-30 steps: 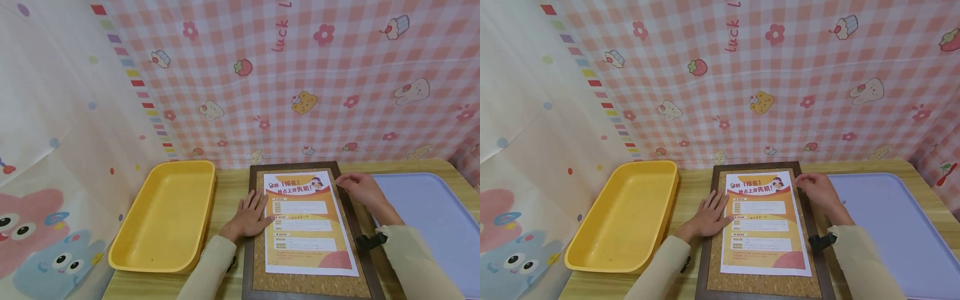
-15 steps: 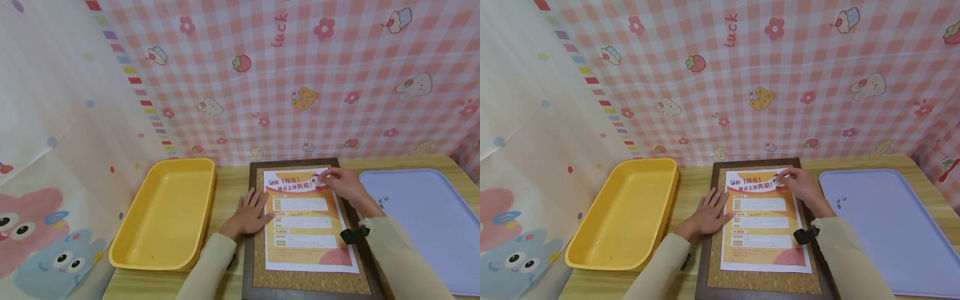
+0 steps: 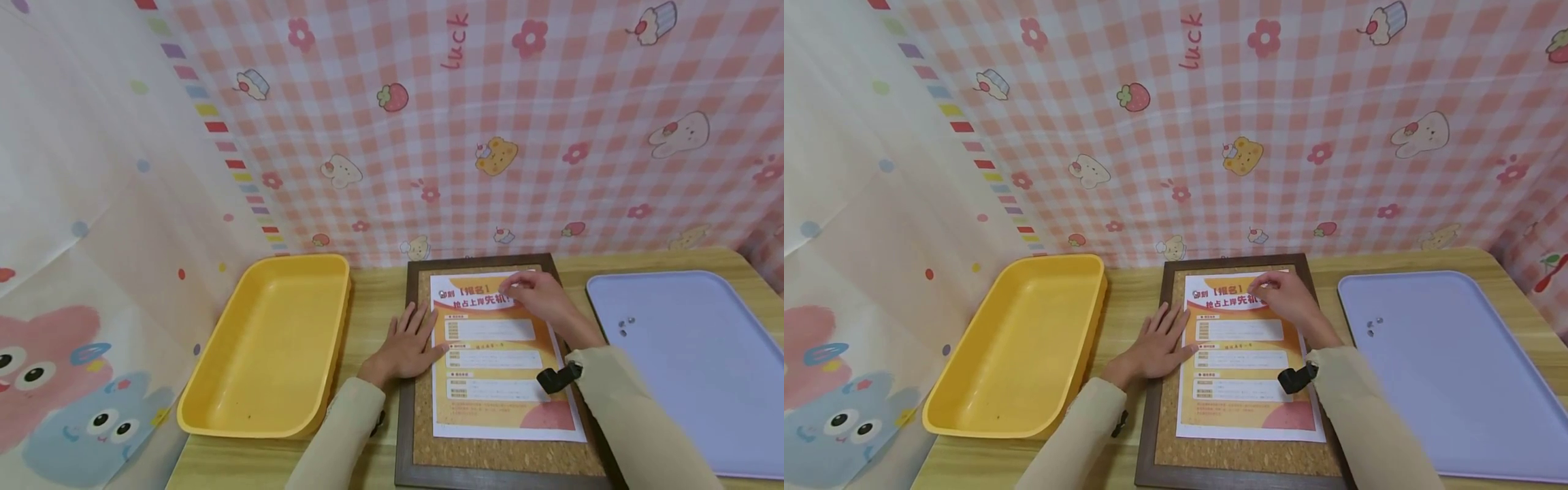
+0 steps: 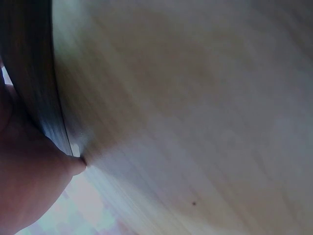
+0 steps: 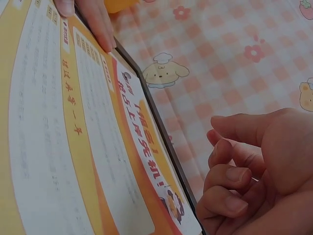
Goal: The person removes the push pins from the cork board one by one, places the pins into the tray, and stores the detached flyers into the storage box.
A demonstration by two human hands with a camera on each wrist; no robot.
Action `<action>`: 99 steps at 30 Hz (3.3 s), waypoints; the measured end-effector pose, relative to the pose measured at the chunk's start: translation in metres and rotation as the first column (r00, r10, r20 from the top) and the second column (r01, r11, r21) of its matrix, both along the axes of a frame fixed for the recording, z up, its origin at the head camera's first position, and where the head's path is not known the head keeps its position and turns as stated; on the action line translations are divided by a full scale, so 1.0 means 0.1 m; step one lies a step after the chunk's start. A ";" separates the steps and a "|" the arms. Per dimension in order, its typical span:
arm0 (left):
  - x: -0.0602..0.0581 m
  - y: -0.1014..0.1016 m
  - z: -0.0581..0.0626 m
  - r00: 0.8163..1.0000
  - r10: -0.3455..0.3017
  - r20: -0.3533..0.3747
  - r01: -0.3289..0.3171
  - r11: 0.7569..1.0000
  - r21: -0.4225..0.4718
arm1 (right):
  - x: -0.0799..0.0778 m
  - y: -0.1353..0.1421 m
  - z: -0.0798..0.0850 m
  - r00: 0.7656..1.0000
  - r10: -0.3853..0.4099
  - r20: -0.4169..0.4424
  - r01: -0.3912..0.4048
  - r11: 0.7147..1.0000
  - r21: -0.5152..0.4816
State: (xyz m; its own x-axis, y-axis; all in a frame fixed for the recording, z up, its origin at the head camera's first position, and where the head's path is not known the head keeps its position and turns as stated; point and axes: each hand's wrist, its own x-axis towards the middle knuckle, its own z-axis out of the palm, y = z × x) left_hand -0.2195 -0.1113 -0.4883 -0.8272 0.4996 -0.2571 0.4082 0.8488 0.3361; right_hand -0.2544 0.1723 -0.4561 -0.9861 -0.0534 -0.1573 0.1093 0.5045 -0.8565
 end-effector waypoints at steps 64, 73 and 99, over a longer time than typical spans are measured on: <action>-0.04 0.02 -0.04 1.000 0.005 -0.003 -0.005 1.000 -0.020 | -0.33 -1.00 -0.39 1.000 0.009 -0.029 -0.010 1.000 -0.015; -0.03 0.00 0.00 1.000 0.004 -0.018 -0.005 1.000 -0.025 | -0.33 -1.05 -0.36 0.999 -0.007 -0.047 0.007 1.000 -0.009; -0.04 0.04 -0.06 1.000 0.003 -0.023 -0.004 1.000 -0.023 | -0.33 -1.07 -0.31 0.993 -0.107 -0.041 0.109 0.993 0.050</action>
